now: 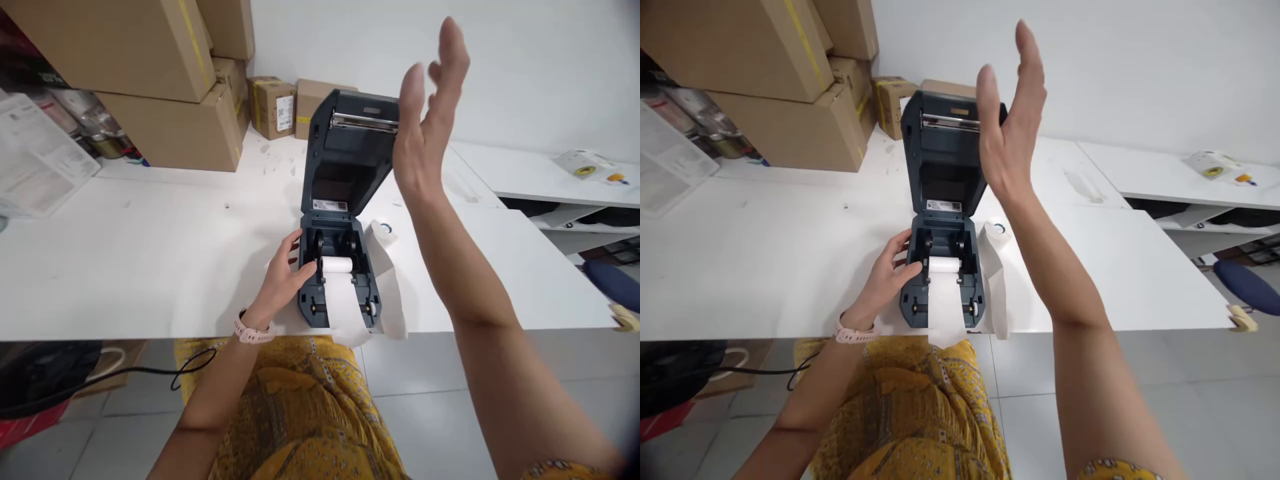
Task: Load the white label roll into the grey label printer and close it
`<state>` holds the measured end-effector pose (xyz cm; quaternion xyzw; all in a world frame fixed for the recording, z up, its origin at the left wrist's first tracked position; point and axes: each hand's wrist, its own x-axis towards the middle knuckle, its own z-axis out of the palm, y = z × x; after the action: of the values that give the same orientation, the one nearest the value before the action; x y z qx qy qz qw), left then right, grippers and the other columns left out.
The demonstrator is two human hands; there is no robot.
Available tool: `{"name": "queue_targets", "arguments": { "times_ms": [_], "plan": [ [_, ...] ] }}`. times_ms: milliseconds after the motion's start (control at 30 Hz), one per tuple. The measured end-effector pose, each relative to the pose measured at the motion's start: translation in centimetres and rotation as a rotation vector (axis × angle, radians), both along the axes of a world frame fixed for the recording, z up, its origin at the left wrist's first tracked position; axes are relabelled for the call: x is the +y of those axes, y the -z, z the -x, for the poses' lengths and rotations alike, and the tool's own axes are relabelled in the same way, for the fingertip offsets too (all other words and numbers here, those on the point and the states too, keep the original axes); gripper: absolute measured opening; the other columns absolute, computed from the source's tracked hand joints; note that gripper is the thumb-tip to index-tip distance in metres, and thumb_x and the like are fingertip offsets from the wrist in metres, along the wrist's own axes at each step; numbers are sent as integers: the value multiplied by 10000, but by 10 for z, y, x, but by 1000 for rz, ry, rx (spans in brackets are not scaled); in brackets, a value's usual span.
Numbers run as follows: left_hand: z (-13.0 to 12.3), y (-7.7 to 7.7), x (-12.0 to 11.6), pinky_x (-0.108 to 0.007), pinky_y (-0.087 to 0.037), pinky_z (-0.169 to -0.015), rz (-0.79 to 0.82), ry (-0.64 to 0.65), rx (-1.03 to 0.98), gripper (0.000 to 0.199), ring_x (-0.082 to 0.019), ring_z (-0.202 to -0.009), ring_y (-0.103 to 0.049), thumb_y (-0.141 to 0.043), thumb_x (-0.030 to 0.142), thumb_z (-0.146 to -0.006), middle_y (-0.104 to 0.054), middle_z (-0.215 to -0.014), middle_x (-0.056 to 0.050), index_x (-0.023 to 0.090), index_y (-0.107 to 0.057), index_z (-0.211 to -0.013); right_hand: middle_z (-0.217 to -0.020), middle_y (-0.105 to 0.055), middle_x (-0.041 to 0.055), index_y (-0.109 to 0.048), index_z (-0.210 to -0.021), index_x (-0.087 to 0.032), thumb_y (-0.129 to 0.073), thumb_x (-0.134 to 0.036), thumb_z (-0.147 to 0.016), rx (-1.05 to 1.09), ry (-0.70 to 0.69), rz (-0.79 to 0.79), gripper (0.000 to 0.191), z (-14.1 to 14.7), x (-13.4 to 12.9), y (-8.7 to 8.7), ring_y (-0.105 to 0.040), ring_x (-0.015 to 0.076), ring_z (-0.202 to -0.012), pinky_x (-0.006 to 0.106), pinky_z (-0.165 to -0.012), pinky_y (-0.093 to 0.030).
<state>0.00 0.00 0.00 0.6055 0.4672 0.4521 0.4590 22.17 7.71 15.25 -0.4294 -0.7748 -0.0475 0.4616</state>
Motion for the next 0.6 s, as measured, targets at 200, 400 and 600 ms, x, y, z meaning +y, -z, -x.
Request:
{"name": "queue_targets", "arguments": {
  "times_ms": [200, 400, 600],
  "plan": [
    [-6, 6, 22, -520, -502, -1080, -2, 11, -74, 730, -344, -1403, -498, -730, 374, -829, -509, -1539, -149, 232, -437, -1483, -1643, -394, 46, -307, -1563, -377, -415, -507, -1059, -98, 74, -132, 531, 20, 4, 10, -317, 265, -1568, 540, -1275, -294],
    [-1, 11, 22, -528, -506, -1079, -6, 52, -58, 824, -376, -1460, -436, -776, 412, -814, -447, -1600, -121, 305, -388, -1533, -1501, -563, 70, -477, -1422, -319, -528, -391, -1020, -91, -85, -107, 411, 13, -24, 25, -497, 282, -1445, 478, -1153, -460],
    [-1, 8, 18, -579, -453, -1128, 16, 50, -9, 853, -381, -1446, -457, -767, 418, -822, -469, -1579, -149, 276, -366, -1561, -997, -728, 54, -592, -1094, -233, -601, -338, -961, -551, -436, 589, 169, -14, -42, 57, -684, 240, -903, 415, -858, -544]
  ]
}}
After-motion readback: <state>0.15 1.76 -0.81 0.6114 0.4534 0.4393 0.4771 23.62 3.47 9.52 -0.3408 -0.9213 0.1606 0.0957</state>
